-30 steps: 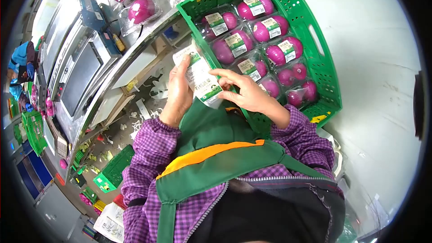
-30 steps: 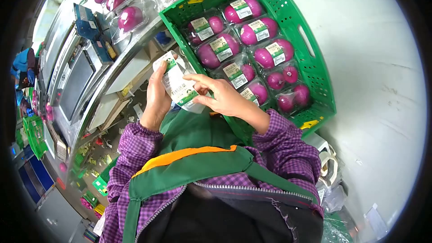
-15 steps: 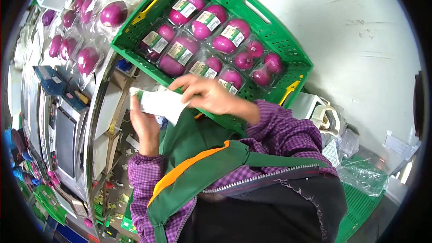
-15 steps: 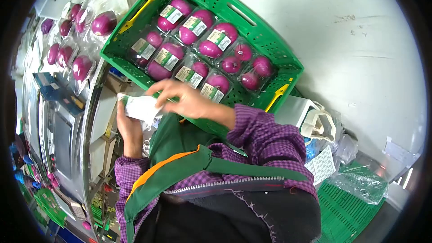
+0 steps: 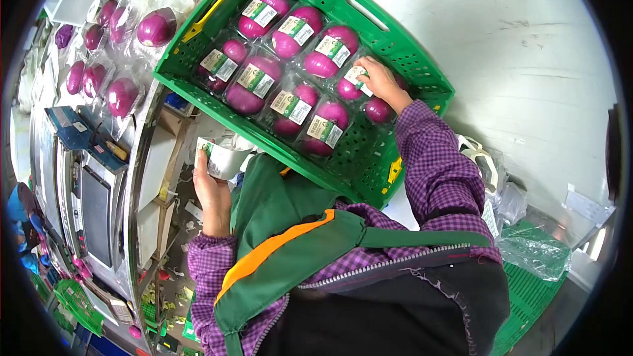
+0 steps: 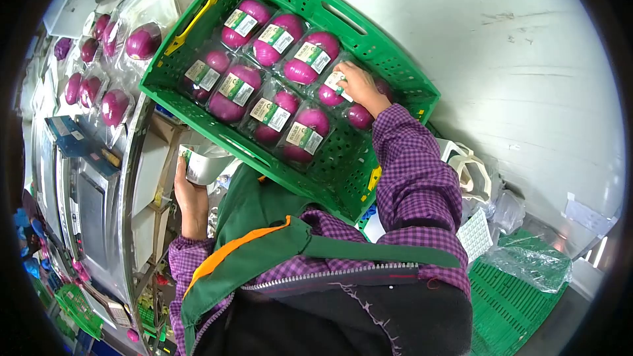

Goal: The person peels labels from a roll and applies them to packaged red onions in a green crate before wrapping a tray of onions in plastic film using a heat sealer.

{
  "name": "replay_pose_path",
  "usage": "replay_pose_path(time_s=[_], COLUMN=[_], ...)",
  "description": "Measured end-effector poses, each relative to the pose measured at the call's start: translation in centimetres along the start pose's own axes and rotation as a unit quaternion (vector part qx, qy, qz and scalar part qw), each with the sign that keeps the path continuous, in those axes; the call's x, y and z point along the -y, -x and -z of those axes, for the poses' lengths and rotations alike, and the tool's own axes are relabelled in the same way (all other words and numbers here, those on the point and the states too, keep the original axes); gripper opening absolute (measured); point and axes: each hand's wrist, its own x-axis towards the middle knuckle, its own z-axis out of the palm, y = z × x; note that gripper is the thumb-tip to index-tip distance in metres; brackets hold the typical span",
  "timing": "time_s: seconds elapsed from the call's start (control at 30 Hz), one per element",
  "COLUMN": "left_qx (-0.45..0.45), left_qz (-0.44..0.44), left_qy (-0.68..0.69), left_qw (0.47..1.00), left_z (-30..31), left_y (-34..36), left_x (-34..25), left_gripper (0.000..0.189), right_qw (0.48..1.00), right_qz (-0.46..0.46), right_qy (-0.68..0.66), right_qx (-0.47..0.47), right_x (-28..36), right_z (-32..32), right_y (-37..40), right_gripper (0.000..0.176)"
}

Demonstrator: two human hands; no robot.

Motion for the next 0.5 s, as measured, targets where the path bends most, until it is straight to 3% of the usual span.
replay_pose_path(time_s=[0.1,0.17,0.2,0.3,0.37,0.43,0.47,0.5], left_qx=[-0.014,-0.007,0.001,0.036,0.084,0.104,0.121,0.140], left_qz=[-0.007,-0.002,0.004,0.027,0.023,0.000,-0.016,-0.029], left_qy=[0.012,0.015,0.016,0.030,0.026,0.019,0.013,0.004], left_qw=[1.000,1.000,1.000,0.999,0.996,0.994,0.992,0.990], left_z=[0.5,0.7,0.7,-0.5,-1.1,-2.0,-2.3,-2.6], left_y=[0.0,0.0,0.2,1.0,1.6,2.6,2.9,3.2], left_x=[-0.1,-0.1,-0.1,-0.2,-0.4,-0.6,-0.5,-0.3], left_gripper=[0.035,0.035,0.035,0.035,0.035,0.034,0.034,0.033], right_qw=[0.999,0.985,0.982,0.957,0.979,0.992,0.969,0.908], right_qz=[0.010,0.087,0.105,0.111,0.070,0.087,0.070,0.046], right_qy=[0.048,0.134,0.154,0.264,0.173,-0.046,-0.236,-0.415], right_qx=[-0.022,-0.058,-0.012,-0.053,-0.077,-0.078,-0.021,0.036], right_x=[1.3,1.4,0.4,-0.9,2.1,8.0,10.9,14.2], right_z=[0.4,1.1,0.9,0.3,1.3,1.8,0.8,-0.1], right_y=[0.7,1.3,1.6,1.7,2.0,1.8,2.0,2.4], right_gripper=[0.045,0.050,0.057,0.058,0.051,0.038,0.032,0.027])
